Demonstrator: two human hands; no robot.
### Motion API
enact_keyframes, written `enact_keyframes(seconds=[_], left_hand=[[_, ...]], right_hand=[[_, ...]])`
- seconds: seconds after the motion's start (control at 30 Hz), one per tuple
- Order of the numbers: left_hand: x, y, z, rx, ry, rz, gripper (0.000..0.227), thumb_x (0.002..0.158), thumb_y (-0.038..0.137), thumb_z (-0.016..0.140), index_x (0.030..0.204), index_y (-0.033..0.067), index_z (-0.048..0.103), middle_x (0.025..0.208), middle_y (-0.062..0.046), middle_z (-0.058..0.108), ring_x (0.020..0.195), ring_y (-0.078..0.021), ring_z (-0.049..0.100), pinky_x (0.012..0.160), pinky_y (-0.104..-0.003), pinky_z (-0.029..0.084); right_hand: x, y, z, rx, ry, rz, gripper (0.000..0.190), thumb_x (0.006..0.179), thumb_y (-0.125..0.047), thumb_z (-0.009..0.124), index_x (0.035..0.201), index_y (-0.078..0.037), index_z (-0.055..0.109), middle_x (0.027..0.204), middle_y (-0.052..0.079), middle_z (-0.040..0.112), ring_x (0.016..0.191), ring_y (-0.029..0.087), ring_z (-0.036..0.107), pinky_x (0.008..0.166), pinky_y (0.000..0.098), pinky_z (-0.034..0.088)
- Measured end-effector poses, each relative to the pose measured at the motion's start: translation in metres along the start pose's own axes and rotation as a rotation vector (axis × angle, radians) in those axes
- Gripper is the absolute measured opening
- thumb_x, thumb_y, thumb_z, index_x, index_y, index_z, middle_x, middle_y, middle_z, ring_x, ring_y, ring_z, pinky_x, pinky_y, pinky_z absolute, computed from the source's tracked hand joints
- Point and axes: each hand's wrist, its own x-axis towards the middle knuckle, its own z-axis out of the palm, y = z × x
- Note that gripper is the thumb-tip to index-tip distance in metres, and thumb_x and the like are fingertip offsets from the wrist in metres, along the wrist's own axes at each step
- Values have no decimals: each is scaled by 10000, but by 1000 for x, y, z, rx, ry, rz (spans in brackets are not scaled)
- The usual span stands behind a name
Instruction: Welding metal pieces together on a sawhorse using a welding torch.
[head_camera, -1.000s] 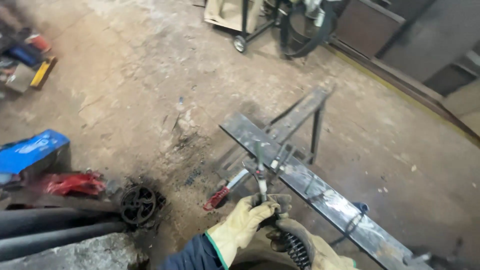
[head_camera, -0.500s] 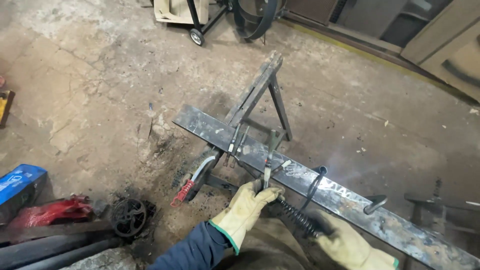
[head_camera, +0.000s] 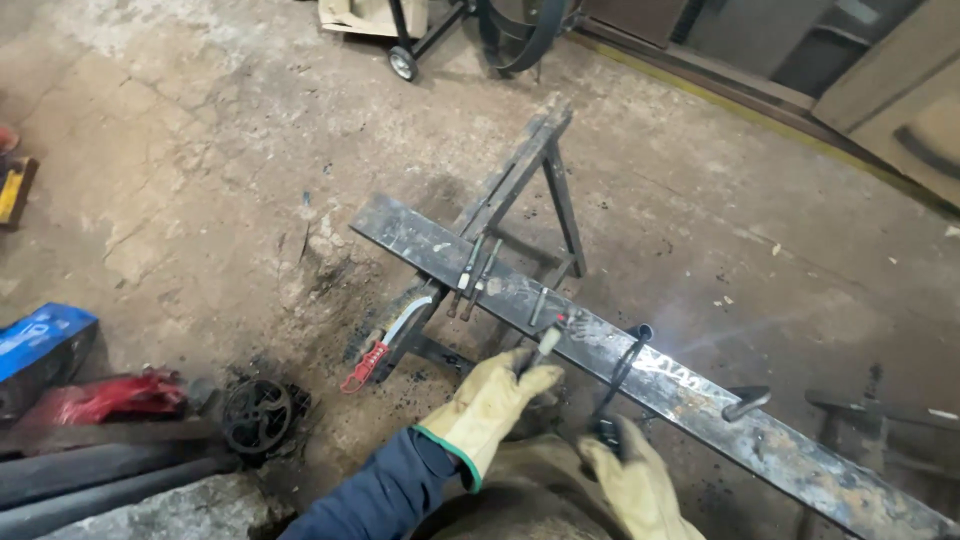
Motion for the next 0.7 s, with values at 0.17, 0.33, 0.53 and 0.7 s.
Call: enact_keyframes(seconds=[0.17,0.33,0.53,0.7], left_hand=[[29,-44,-40,-225,127,-149,530,935,263,711,1353,-23,556,877,-37,602,636,-158,565,568,-400,518],[56,-101,-71,-568,-82,-156,562,917,214,695,1414,56,487,926,-64,635,667,-158,613,604,-403,556],[42,-83,-68,-584,-98,-165,846,665,120,810,1433,36,467,1068,-101,687,707,-183,620,636,-453,550],[63,-125,-84,-785,-464,62,847,685,79,833,1420,22,417,1055,-93,684,754,-189,662,721,-439,598]], right_hand=[[2,105,5,178,298,-199,366,923,-305,616,1161,-30,658,914,97,737,759,242,748,697,342,577],[5,66,4,-105,203,-268,404,941,-350,543,1151,-33,677,930,102,763,846,250,744,754,336,590],[12,58,19,-15,185,-262,364,951,-292,575,1164,-11,667,957,125,786,888,272,761,770,344,579],[10,37,20,-52,210,-229,288,930,-274,628,1087,-48,712,900,102,798,833,239,785,713,312,593]])
